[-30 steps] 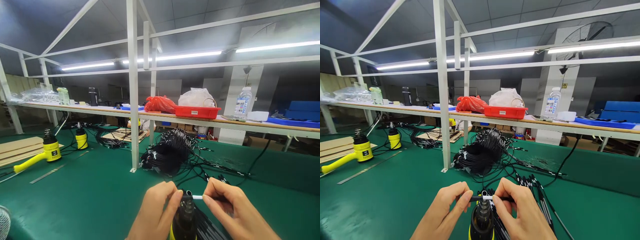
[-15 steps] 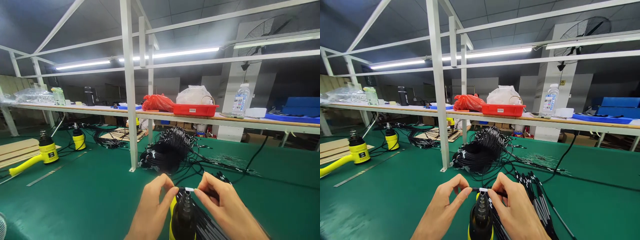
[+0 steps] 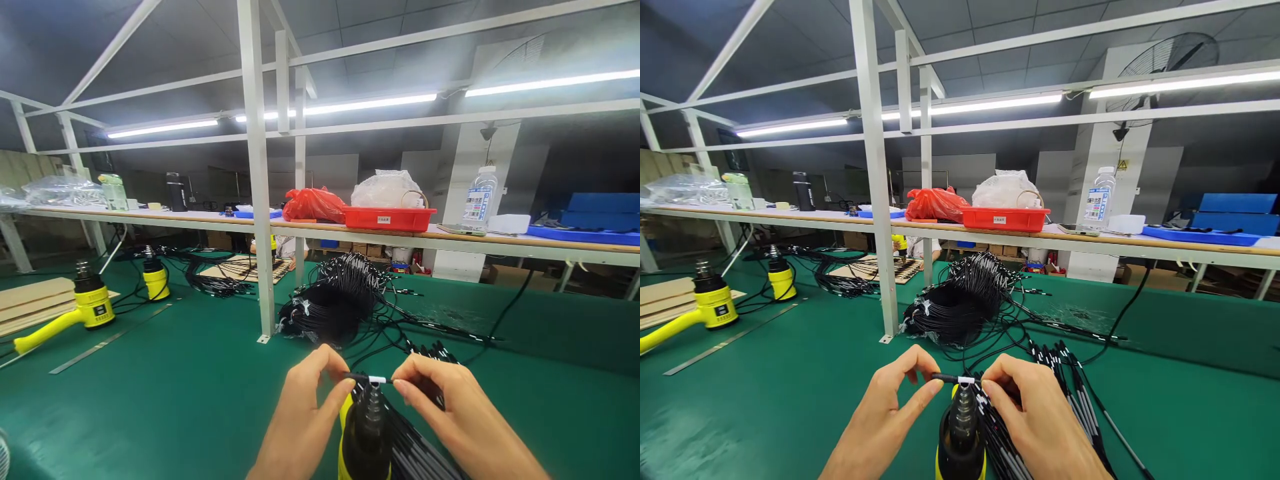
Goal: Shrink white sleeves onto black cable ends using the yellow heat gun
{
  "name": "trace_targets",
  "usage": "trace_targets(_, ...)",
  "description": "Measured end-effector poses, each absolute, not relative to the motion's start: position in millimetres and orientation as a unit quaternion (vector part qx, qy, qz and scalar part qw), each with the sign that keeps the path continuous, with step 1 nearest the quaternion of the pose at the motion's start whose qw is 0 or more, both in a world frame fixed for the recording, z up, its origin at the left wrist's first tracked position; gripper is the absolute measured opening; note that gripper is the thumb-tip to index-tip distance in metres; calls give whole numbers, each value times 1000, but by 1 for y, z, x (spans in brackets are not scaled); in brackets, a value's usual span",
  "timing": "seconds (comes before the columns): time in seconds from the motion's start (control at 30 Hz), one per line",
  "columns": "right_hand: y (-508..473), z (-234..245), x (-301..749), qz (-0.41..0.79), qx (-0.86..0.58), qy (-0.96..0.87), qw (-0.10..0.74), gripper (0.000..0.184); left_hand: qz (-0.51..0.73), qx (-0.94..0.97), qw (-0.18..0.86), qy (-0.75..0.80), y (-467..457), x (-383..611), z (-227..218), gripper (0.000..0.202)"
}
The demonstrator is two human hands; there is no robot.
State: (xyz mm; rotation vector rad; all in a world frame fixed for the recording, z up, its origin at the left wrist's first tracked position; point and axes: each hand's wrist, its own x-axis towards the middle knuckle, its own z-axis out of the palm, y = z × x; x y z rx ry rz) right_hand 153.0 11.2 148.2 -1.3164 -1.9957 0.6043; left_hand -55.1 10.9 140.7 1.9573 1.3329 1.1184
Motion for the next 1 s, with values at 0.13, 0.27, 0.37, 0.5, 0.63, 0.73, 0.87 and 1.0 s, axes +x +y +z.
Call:
trace_targets(0.13, 9, 151, 155, 227, -502, -760, 345, 31, 398, 728, 251, 499, 10, -55, 140, 21)
trace_targets(0.27, 7, 152, 153, 233, -497, -762, 344, 29, 351, 750, 208, 520, 11, -53, 136, 40)
trace_targets(0.37, 7, 151, 152, 238, -497, -760, 344, 29, 351, 751, 197, 524, 14, -52, 134, 44)
trace_targets(0.5, 10, 151, 153, 251, -493, -751, 359, 26, 388, 737, 224, 506, 16, -50, 135, 39)
trace_targets(0.63, 10, 151, 152, 255, -497, -743, 370, 23, 417, 722, 251, 492, 14, -49, 136, 34)
trace_targets(0.73, 10, 151, 153, 266, -496, -739, 370, 22, 424, 714, 267, 490, 13, -48, 138, 29)
trace_targets(0.87, 11, 149, 155, 252, -502, -746, 357, 24, 436, 706, 284, 481, 12, -49, 141, 20)
trace_targets(1.0, 11, 147, 156, 229, -497, -757, 357, 27, 446, 706, 278, 476, 11, -51, 142, 16)
